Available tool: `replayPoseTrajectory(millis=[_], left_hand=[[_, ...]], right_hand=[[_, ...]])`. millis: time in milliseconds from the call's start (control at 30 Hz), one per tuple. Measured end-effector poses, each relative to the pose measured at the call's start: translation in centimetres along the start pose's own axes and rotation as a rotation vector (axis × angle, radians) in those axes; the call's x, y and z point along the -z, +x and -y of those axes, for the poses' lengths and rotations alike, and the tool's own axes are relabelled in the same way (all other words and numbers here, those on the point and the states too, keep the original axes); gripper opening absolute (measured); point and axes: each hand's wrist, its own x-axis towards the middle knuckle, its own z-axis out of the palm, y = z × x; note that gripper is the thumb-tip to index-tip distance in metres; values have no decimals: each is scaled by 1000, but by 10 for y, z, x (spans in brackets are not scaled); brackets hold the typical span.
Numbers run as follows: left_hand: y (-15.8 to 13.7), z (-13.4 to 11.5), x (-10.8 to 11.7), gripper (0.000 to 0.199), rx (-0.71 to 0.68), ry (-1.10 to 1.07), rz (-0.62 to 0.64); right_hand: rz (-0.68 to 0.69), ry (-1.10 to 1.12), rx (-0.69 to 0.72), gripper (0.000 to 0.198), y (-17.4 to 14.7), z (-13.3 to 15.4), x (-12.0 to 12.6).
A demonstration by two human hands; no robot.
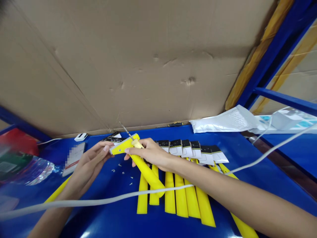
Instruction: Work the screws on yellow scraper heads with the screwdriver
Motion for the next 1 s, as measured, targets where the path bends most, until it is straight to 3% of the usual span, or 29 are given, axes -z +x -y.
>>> replayPoseTrajectory(millis=[100,300,467,833,1000], left_hand=[[4,4,6,35,-47,184,43],[3,4,12,24,-119,629,308],[2,8,17,20,-147,721,488],[3,15,14,20,-139,802,540],[0,19,11,29,-201,819,556]], right_hand=[[-70,16,105,37,1,1,1],[-146,58,216,36,-1,2,3],[-139,28,256,32,-2,1,4],[-142,33,239,28,-1,-2,4],[-156,62,208,29,1,-3,3]])
